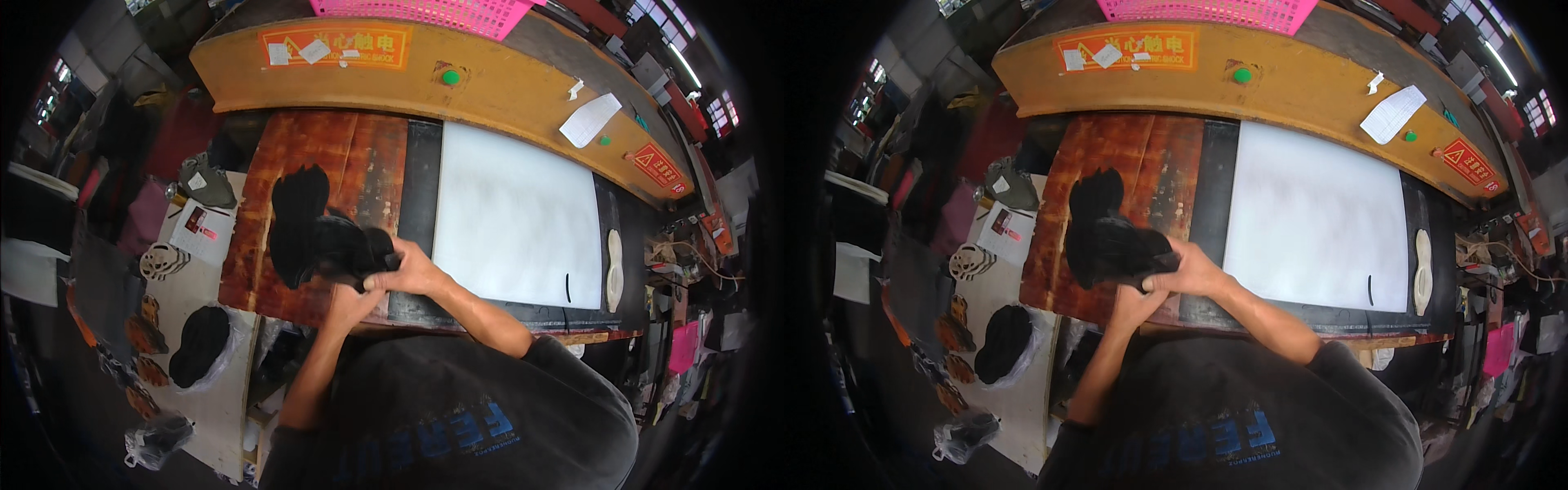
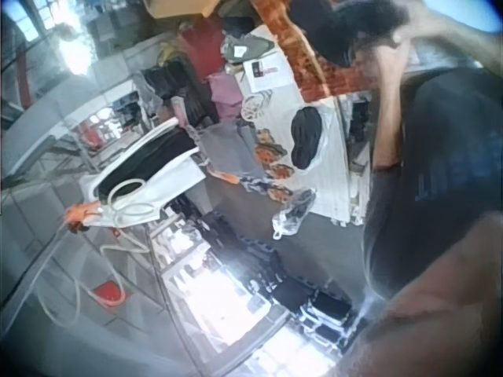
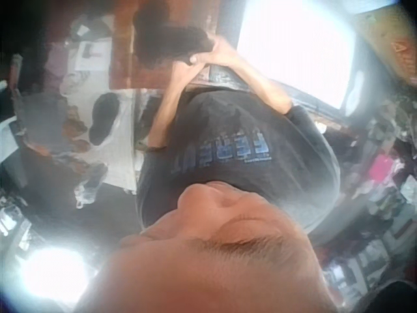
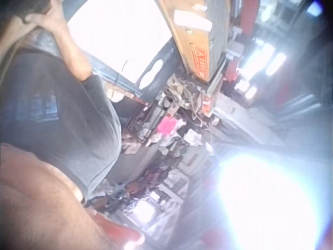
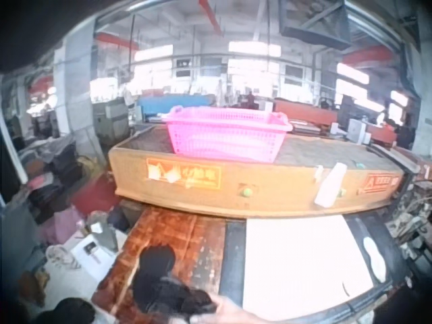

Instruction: The person uses a white template to cut shapes from a black sheet on a cutting machine. They align the template, press down, and remove the cut pieces, repeating the process for multiple shapes. The cut pieces are stacked on the table.

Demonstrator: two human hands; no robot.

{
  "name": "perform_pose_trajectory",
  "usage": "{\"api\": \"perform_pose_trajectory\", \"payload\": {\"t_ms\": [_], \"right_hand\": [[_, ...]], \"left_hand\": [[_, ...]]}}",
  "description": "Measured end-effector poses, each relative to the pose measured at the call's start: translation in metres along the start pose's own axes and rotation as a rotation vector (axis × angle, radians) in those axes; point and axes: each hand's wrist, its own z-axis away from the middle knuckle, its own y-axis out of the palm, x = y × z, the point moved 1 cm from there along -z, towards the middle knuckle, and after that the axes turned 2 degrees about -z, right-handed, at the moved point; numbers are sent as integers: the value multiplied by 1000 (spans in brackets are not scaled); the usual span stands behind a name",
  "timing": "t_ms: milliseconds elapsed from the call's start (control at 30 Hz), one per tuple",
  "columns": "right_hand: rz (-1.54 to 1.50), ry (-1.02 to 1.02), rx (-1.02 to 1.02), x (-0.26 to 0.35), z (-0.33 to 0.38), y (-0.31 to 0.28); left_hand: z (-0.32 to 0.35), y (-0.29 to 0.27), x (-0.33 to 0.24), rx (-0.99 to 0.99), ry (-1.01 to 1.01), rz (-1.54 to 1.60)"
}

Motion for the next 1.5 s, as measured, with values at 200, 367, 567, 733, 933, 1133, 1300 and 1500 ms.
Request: {"api": "perform_pose_trajectory", "payload": {"t_ms": [200,367,567,733,933,1133,1300,1500], "right_hand": [[-197,-32,-93,8,1,-11],[-109,-27,-23,13,3,-5],[-201,40,-334,11,-15,-9],[-817,-23,-327,-3,-43,-38],[-924,108,-437,-77,-41,-60],[-890,274,-463,-107,-41,-55],[-868,127,-383,-59,-72,-69],[-126,200,-549,-41,-57,-94]], "left_hand": [[-14,-16,-29,62,3,3],[-17,-8,-23,94,133,-87],[-20,-11,-18,146,-258,175],[-14,-49,-41,175,-172,-144],[11,-14,11,132,-81,-833],[11,-2,37,112,-182,-677],[-21,-21,7,-43,-245,-250],[-53,-26,62,102,-639,71]]}}
